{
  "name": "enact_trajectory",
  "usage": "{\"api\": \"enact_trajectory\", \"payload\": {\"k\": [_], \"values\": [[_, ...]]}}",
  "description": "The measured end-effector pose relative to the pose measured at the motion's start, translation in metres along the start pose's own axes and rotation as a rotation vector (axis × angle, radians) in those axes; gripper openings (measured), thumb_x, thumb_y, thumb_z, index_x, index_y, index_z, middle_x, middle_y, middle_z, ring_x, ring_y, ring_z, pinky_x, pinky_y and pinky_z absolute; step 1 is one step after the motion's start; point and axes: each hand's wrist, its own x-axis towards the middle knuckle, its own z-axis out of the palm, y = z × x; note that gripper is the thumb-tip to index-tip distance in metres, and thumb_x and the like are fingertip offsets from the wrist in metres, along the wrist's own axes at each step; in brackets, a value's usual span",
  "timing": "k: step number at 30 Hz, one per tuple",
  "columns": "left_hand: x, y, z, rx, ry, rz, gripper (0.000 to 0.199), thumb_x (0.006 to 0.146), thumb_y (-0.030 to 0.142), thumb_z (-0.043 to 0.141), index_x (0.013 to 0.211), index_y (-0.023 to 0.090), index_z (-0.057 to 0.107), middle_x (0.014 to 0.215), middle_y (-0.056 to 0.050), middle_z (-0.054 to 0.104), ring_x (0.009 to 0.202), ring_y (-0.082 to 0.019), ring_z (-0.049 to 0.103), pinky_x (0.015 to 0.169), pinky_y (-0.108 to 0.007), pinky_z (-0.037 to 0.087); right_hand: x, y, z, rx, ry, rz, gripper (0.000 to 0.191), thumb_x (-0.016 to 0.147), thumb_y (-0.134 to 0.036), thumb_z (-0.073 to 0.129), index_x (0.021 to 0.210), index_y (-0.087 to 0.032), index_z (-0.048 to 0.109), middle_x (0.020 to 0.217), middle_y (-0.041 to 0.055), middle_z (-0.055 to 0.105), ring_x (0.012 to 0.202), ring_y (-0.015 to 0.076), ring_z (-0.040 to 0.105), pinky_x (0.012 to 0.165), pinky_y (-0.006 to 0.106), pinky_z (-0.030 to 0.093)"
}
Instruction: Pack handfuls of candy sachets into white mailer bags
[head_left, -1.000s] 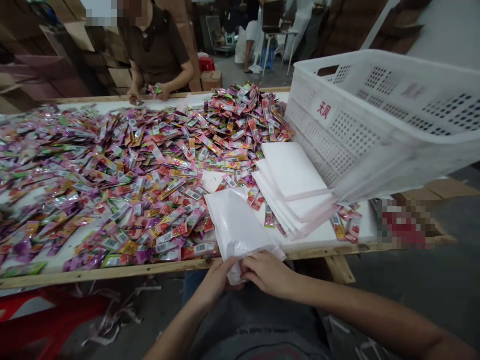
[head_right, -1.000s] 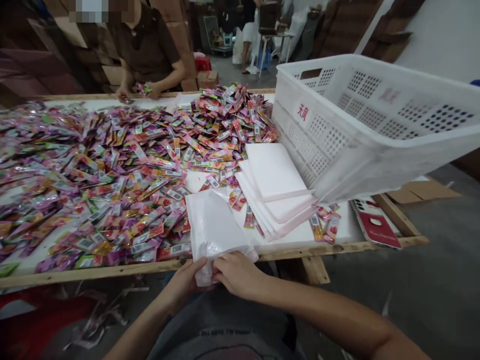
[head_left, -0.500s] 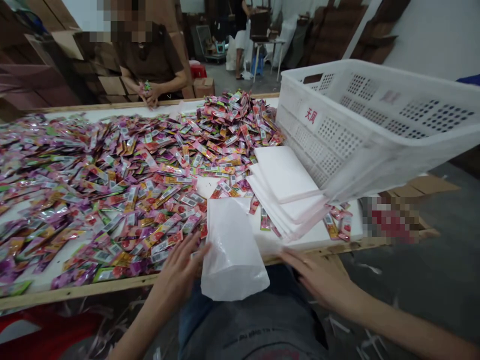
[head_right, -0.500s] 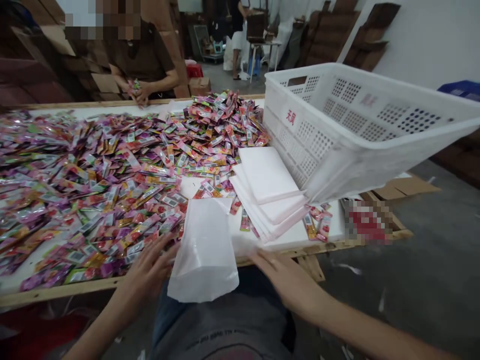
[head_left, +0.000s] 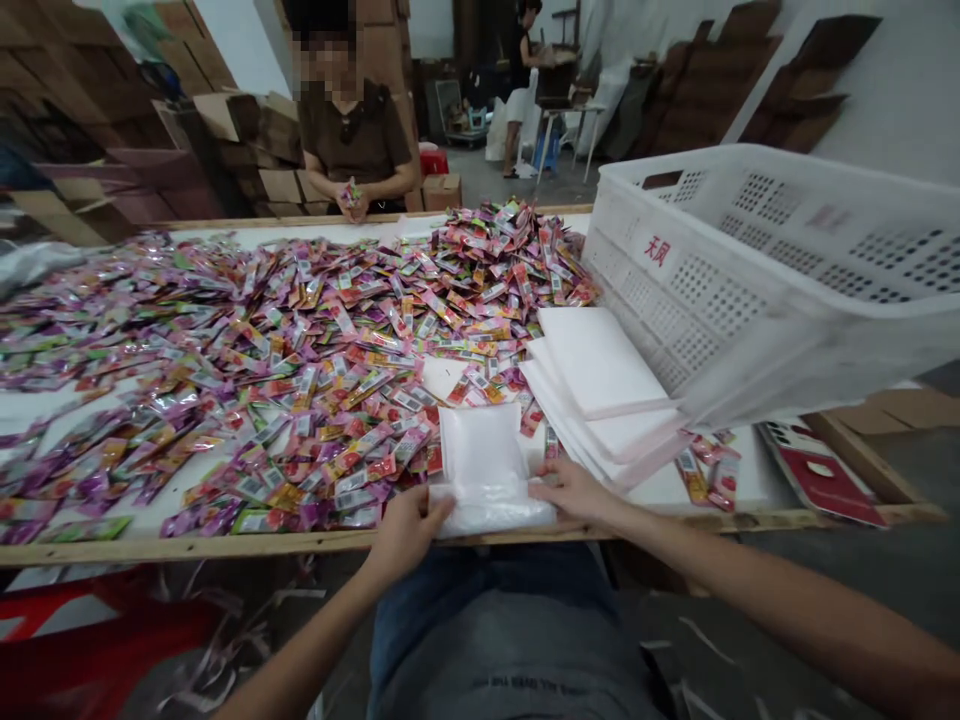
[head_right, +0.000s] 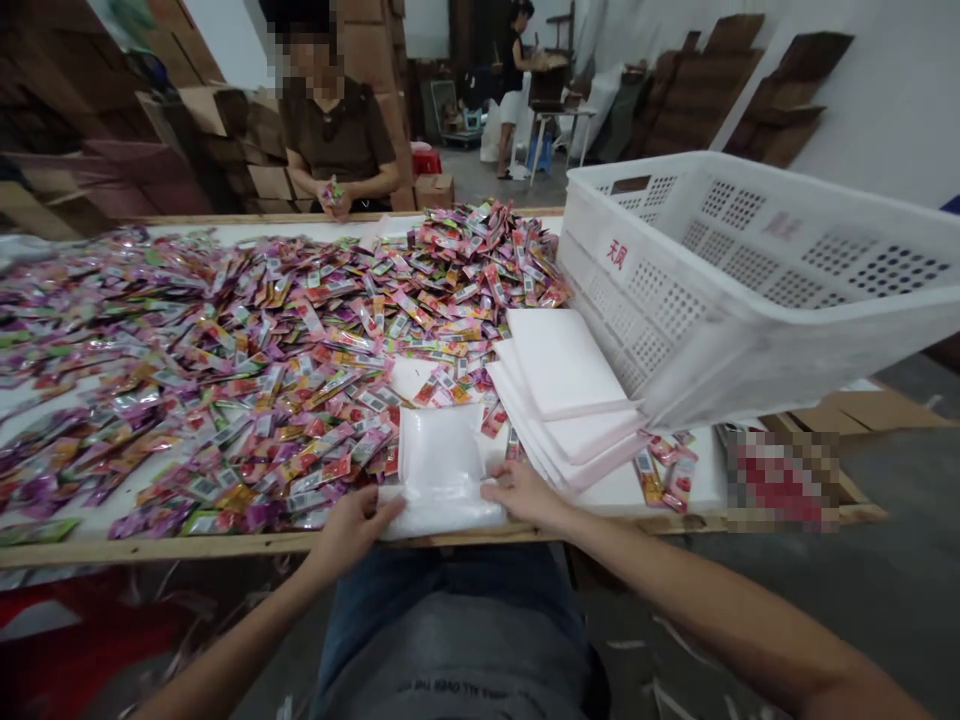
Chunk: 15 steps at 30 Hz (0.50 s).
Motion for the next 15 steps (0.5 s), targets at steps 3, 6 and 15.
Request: {"api": "enact_trajectory", "payload": {"k": [3, 6, 15], "values": [[0.004, 0.011, -0.006, -0.424, -0.145, -0.339, 0.035, 0.055, 0.037, 0.076, 0.077, 0.015, 0.059, 0.061, 0.002, 0.058, 0.054, -0.011, 0.050, 0.051, -0.021, 0.036, 0.003, -0.028, -0.003, 0.329, -0.284, 0.208, 0.027, 0.060, -0.031, 0.074, 0.076, -0.013, 0.061, 0.065, -0.0003, 0.062, 0.058, 0.0106, 0.056, 0.056, 0.022, 0.046], [-0.011, 0.022, -0.007, -0.950, -0.476, -0.596, 0.045, 0.049, 0.039, 0.079, 0.082, 0.012, 0.065, 0.065, -0.003, 0.064, 0.056, -0.012, 0.055, 0.054, -0.022, 0.042, -0.011, -0.047, 0.004, 0.543, -0.255, 0.151, 0.037, 0.055, -0.041, 0.077, 0.076, -0.015, 0.063, 0.071, 0.0024, 0.065, 0.059, 0.0112, 0.057, 0.057, 0.022, 0.045], [-0.011, 0.042, -0.053, -1.119, -0.333, -0.345, 0.053, 0.039, 0.018, 0.073, 0.091, 0.011, 0.065, 0.079, -0.009, 0.070, 0.065, -0.019, 0.062, 0.056, -0.025, 0.047, -0.037, -0.055, -0.003, 0.262, -0.289, -0.156, 0.050, 0.060, -0.065, 0.065, 0.067, -0.016, 0.062, 0.061, -0.0001, 0.053, 0.053, 0.0100, 0.045, 0.052, 0.023, 0.036]]}}
